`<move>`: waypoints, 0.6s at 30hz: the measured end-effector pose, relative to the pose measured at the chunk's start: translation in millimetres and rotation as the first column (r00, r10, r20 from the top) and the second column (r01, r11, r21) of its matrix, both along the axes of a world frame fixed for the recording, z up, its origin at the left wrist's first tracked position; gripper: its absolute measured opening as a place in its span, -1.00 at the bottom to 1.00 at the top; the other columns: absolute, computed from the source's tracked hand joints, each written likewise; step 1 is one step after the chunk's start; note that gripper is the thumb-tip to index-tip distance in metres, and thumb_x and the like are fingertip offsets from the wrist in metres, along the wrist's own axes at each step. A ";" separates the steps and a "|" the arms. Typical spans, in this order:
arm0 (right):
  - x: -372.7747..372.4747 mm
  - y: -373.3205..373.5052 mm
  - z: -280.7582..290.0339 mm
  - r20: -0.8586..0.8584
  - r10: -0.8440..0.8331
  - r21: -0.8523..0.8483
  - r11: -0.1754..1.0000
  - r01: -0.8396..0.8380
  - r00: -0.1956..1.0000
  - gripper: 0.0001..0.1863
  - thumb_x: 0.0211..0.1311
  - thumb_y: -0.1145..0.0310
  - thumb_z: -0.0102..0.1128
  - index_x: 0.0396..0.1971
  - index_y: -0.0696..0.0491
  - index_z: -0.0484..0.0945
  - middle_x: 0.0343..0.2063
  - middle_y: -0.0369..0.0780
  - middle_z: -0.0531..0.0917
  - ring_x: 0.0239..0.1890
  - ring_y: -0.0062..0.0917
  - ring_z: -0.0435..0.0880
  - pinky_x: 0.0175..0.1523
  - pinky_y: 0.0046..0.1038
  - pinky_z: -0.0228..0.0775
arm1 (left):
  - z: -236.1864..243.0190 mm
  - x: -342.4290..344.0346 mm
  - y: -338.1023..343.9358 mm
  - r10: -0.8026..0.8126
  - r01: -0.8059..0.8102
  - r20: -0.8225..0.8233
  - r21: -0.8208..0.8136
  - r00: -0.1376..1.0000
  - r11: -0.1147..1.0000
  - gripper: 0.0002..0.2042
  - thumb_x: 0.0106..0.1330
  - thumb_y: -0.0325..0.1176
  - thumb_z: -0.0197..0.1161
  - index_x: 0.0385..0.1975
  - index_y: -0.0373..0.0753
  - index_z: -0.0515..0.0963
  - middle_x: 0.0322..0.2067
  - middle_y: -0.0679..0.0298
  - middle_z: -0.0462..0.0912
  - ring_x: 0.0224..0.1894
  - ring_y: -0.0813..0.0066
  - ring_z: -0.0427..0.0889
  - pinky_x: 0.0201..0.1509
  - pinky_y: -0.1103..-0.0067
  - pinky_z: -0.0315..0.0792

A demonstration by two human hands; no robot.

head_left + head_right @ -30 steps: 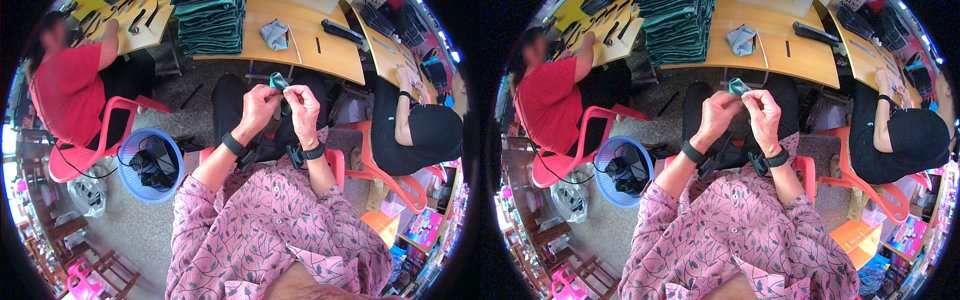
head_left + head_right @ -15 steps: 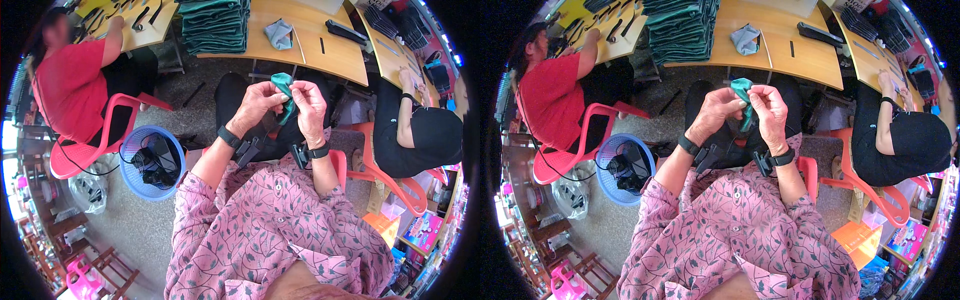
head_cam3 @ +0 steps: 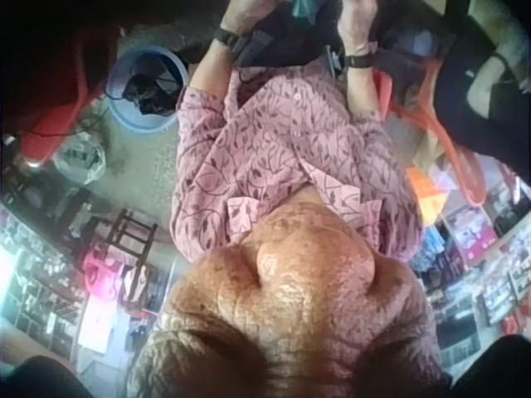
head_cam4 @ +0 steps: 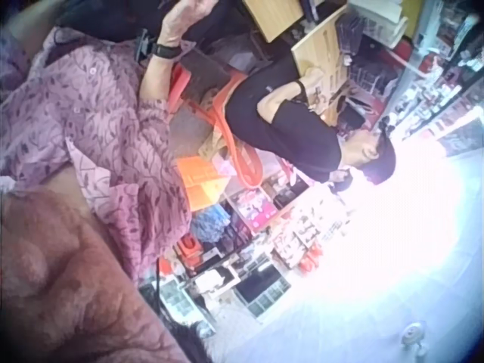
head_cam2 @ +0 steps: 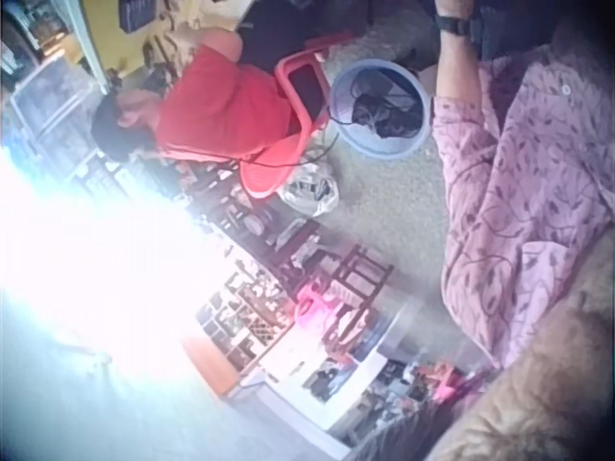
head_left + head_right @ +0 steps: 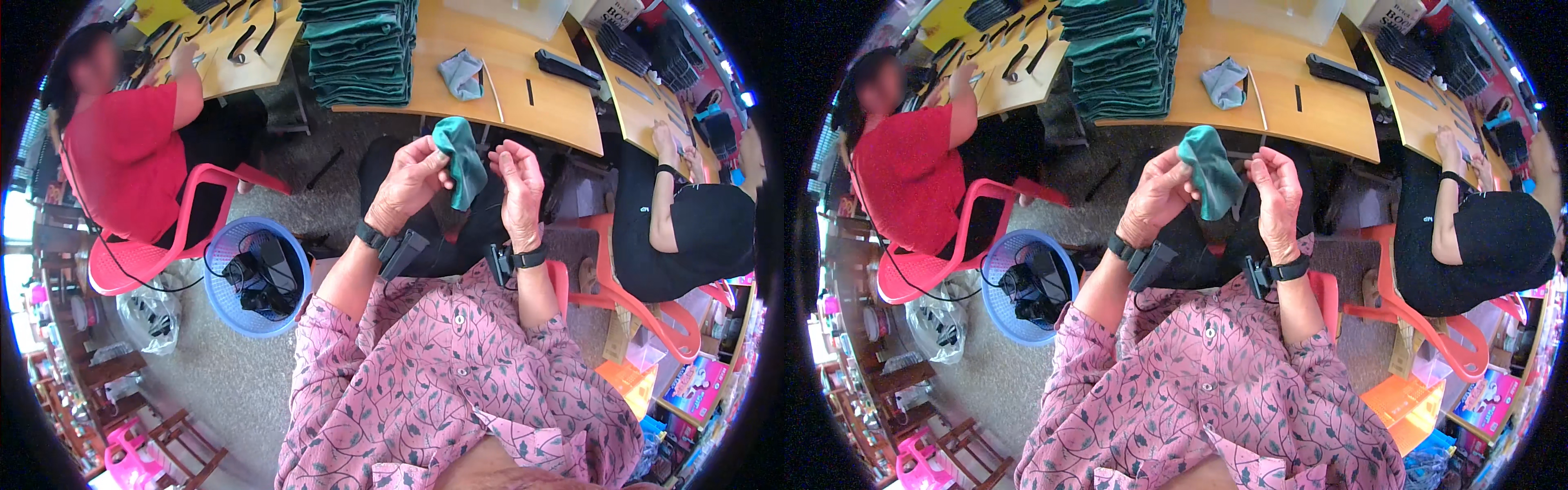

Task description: The person sits at a table and sews a small green fabric mask using a needle and thread. They manipulate the fabric with both hands, pulling the thread through the material to stitch the edges. The person works on one mask at a time, occasionally adjusting the fabric to continue the sewing process.

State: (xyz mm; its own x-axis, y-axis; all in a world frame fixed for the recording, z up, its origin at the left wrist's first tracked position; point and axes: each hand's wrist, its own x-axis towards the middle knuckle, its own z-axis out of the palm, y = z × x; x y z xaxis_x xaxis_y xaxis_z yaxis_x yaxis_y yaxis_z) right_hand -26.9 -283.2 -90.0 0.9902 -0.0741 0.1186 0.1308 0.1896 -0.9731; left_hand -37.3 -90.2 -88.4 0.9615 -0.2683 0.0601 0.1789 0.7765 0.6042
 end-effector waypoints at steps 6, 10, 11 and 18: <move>3.9 -2.8 -24.0 -0.324 0.418 0.376 0.880 -0.290 0.849 -0.57 0.42 0.00 0.04 -0.02 0.07 0.50 -0.20 -0.31 0.63 -0.19 -0.58 0.62 -0.04 -0.48 0.46 | -3.8 1.7 1.4 0.004 -0.010 -0.038 -0.168 0.999 0.986 -0.87 0.40 -0.42 0.16 -0.14 -0.29 0.52 -0.36 0.33 0.63 -0.43 0.60 0.60 -0.30 0.58 0.57; -3.9 6.0 -6.6 -0.263 0.546 0.469 0.793 -0.390 0.795 -0.72 0.41 0.22 0.10 -0.06 0.10 0.52 -0.20 -0.31 0.64 -0.17 -0.58 0.63 -0.03 -0.47 0.48 | -11.0 5.6 3.7 0.030 -0.035 -0.040 -0.136 0.999 0.990 -0.92 0.41 -0.42 0.16 -0.23 -0.27 0.51 -0.39 0.35 0.61 -0.43 0.61 0.60 -0.30 0.57 0.57; -3.5 4.5 -9.5 -0.249 0.516 0.456 0.809 -0.371 0.819 -0.76 0.40 0.29 0.12 -0.08 0.11 0.53 -0.20 -0.30 0.65 -0.16 -0.58 0.63 -0.01 -0.47 0.48 | -11.0 5.5 4.2 0.044 -0.047 -0.036 -0.096 0.998 0.994 -0.93 0.40 -0.42 0.17 -0.26 -0.26 0.51 -0.40 0.35 0.61 -0.43 0.61 0.60 -0.30 0.57 0.57; 10.2 -17.3 -7.3 -0.245 0.265 0.452 0.882 -0.132 0.933 -0.86 0.29 0.44 0.23 -0.19 0.11 0.56 -0.24 -0.29 0.67 -0.18 -0.57 0.63 -0.02 -0.44 0.48 | -14.7 8.3 11.8 0.184 -0.184 0.018 0.203 0.983 0.962 -0.90 0.34 -0.37 0.27 -0.25 -0.23 0.57 -0.35 0.40 0.60 -0.37 0.62 0.53 -0.21 0.62 0.46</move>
State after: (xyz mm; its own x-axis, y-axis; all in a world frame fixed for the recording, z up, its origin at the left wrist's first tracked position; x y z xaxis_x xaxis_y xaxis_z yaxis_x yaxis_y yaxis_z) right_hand -16.7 -300.5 -97.3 0.9730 0.1512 -0.1743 -0.2301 0.5804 -0.7812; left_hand -28.9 -78.4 -103.2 0.9954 -0.0932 0.0218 0.0450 0.6571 0.7524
